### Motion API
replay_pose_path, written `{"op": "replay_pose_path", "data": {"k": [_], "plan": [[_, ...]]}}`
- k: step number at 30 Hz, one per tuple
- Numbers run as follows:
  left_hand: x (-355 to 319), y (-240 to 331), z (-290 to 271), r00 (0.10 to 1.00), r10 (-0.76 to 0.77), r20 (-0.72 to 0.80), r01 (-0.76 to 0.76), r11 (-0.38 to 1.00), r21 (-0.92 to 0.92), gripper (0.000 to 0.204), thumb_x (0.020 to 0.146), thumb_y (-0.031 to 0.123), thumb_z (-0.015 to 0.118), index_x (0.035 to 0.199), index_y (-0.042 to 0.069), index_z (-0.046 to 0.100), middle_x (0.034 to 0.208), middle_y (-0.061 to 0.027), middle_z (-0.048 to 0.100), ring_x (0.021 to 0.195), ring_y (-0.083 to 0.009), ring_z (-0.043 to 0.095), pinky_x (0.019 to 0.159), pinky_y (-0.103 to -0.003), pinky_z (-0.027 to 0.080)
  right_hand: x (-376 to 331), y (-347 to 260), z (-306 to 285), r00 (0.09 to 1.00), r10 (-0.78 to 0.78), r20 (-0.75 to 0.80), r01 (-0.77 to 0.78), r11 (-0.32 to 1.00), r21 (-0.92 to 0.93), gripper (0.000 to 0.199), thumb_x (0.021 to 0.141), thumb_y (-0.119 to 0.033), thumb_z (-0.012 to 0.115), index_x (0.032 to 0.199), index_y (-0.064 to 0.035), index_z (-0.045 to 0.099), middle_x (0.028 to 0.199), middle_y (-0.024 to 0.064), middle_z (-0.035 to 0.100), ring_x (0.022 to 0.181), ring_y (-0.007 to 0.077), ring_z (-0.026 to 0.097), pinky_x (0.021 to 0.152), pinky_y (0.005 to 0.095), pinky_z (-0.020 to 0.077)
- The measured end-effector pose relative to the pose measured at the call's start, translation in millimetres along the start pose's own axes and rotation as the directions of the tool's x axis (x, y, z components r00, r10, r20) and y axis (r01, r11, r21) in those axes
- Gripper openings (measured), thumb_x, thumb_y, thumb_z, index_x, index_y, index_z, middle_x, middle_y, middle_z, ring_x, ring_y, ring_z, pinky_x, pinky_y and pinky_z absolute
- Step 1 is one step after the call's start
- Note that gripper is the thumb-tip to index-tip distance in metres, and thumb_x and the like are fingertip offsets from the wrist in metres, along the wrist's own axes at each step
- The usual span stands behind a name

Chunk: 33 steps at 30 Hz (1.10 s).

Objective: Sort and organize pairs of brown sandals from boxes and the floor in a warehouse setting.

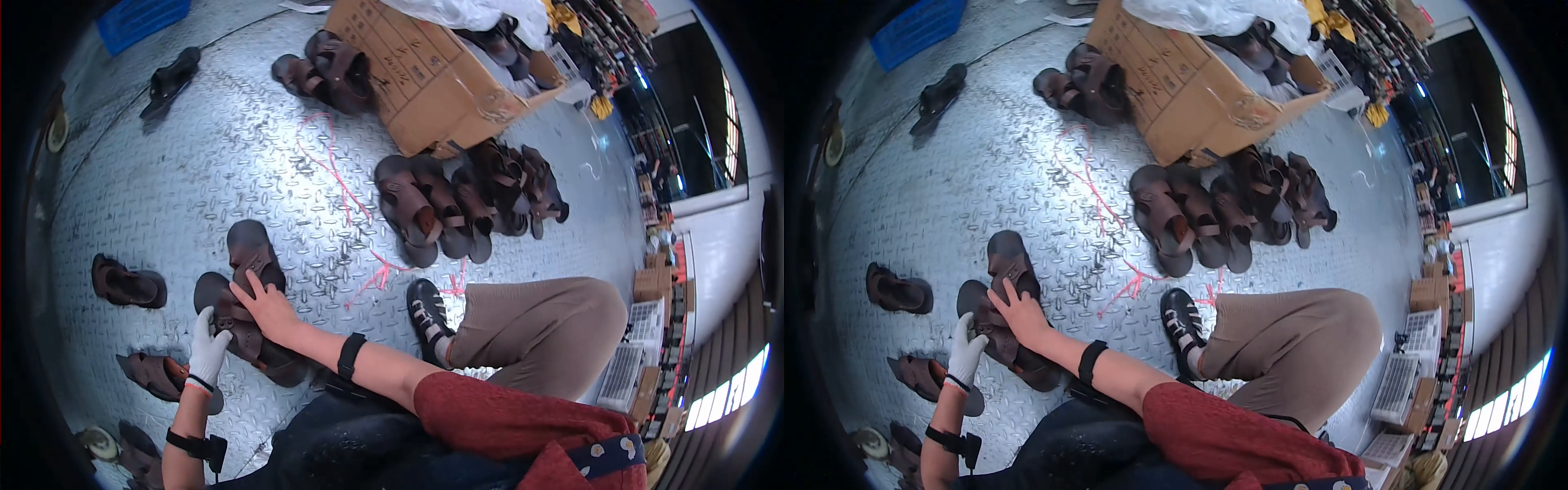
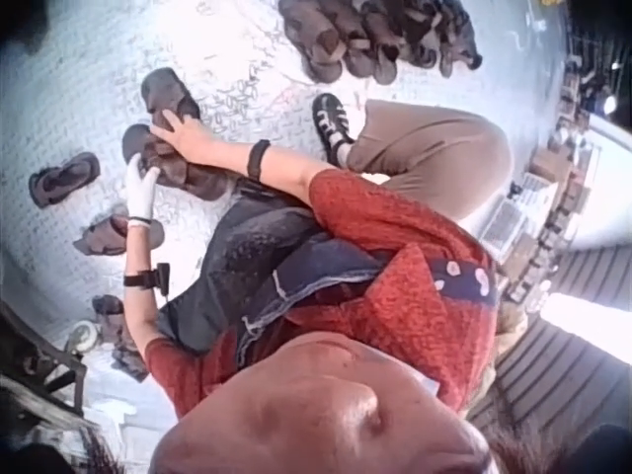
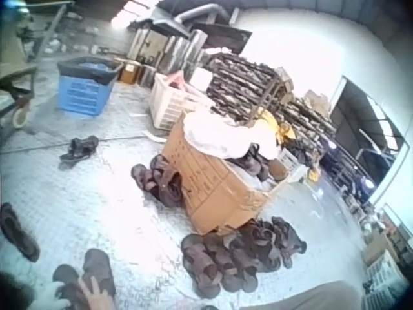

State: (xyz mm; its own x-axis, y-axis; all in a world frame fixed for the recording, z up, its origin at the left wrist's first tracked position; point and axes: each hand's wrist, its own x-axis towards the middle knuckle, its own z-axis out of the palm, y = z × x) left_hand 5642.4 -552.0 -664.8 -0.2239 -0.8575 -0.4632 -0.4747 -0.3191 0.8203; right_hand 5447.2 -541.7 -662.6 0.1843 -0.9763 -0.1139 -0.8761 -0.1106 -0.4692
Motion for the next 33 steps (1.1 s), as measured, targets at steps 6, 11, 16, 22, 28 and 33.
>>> {"op": "replay_pose_path", "data": {"k": [6,11,16,22,28,33], "plan": [[6.4,15.7,36.0,0.968,0.158,0.194,-0.143,0.986,-0.087,0.067,0.074,0.003,0.059,0.135,0.000,0.032,0.133,-0.0147,0.039,0.124,-0.0253,0.036,0.104,-0.032,0.029,1.0,41.5,-3.3,0.970,0.234,-0.065,-0.195,0.911,0.364,0.067,0.069,0.004,0.057,0.130,-0.0113,0.036,0.128,0.0237,0.036,0.101,0.0420,0.053,0.080,0.0438,0.0486],[25.9,-95.1,-20.0,0.991,0.032,0.132,-0.001,0.973,-0.232,0.069,0.069,-0.006,0.046,0.135,0.004,0.031,0.120,-0.0103,0.047,0.074,-0.0133,0.053,0.056,-0.022,0.045,-22.5,-24.0,-12.2,0.970,0.077,0.230,-0.130,0.965,0.227,0.105,0.057,-0.011,0.072,0.144,-0.0154,0.015,0.147,0.0238,0.000,0.130,0.0492,0.019,0.094,0.0569,0.0374],[37.3,-48.8,6.6,0.971,-0.175,0.161,0.203,0.963,-0.179,0.067,0.070,-0.001,0.048,0.134,0.007,0.031,0.118,-0.0080,0.048,0.067,-0.0113,0.050,0.046,-0.021,0.039,-41.0,-7.3,-9.9,0.994,0.045,0.099,-0.034,0.994,-0.102,0.101,0.061,-0.015,0.073,0.144,-0.0198,0.015,0.148,0.0238,0.003,0.123,0.0472,0.032,0.089,0.0510,0.0434],[12.0,8.0,22.4,0.960,-0.259,0.111,0.278,0.935,-0.220,0.065,0.073,0.000,0.046,0.135,0.010,0.031,0.119,-0.0081,0.046,0.075,-0.0125,0.051,0.054,-0.023,0.043,-15.8,30.3,-19.3,0.998,-0.047,-0.050,0.051,0.994,0.094,0.057,0.080,-0.005,0.046,0.135,-0.0167,0.037,0.136,0.0286,0.029,0.087,0.0376,0.055,0.074,0.0420,0.0496],[1.9,25.6,-11.4,0.987,0.008,0.163,0.023,0.982,-0.187,0.055,0.080,0.003,0.047,0.134,0.006,0.035,0.118,-0.0080,0.046,0.086,-0.0127,0.050,0.067,-0.024,0.045,-27.1,73.9,-85.0,0.926,-0.049,-0.375,0.129,0.973,0.191,0.048,0.084,-0.010,0.047,0.131,-0.0212,0.041,0.132,0.0272,0.036,0.098,0.0413,0.053,0.085,0.0458,0.0453],[-19.3,105.6,-12.6,0.957,0.271,0.099,-0.275,0.961,0.024,0.052,0.081,0.000,0.052,0.130,-0.003,0.037,0.125,-0.0116,0.047,0.117,-0.0193,0.045,0.098,-0.032,0.036,-32.7,112.1,-204.8,0.887,-0.031,-0.460,0.064,0.996,0.057,0.033,0.080,-0.003,0.046,0.112,-0.0034,0.052,0.106,0.0187,0.054,0.102,0.0347,0.051,0.091,0.0389,0.0409]]}}
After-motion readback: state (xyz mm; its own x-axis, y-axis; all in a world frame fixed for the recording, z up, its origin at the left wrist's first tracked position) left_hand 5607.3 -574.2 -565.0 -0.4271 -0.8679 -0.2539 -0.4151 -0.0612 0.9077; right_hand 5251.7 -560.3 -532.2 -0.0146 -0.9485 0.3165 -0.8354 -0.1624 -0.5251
